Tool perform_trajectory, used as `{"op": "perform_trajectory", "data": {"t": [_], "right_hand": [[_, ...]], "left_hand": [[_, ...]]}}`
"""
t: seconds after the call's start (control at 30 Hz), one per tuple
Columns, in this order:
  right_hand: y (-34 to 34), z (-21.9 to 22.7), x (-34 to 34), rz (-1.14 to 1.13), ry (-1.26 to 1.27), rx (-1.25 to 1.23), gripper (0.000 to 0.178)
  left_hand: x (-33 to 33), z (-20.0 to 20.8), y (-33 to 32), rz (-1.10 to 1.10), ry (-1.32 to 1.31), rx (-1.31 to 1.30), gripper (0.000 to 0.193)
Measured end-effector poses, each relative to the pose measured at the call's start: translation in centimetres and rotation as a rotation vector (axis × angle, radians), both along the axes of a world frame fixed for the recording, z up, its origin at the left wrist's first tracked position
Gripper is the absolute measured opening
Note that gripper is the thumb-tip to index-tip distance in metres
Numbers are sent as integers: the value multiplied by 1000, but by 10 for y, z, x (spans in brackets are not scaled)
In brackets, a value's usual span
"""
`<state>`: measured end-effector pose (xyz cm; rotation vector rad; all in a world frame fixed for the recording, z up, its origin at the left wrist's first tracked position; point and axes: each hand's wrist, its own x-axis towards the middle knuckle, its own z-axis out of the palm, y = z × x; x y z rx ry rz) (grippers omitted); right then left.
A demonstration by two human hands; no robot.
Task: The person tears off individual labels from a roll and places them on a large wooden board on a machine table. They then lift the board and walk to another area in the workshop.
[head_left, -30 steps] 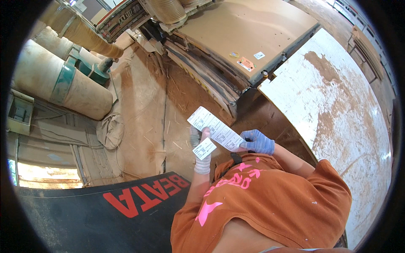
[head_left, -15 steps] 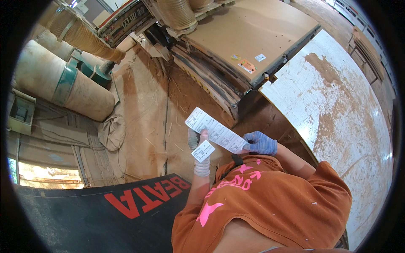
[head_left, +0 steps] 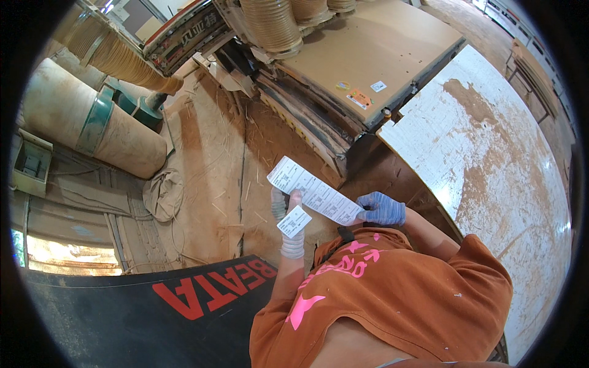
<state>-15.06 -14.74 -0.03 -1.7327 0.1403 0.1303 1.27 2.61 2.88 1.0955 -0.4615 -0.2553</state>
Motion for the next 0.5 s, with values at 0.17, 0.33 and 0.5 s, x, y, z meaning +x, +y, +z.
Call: {"op": "perform_trajectory", "data": {"t": [0.17, 0.33, 0.5], "right_hand": [[0, -1, 1, 10, 3, -35, 24], [3, 9, 1, 17, 1, -39, 26], [1, 13, 0, 33, 0, -91, 24]], "left_hand": [[-1, 1, 4, -5, 6, -27, 40], [0, 3, 7, 23, -51, 8, 39], [-2, 6, 10, 25, -38, -2, 36]]}}
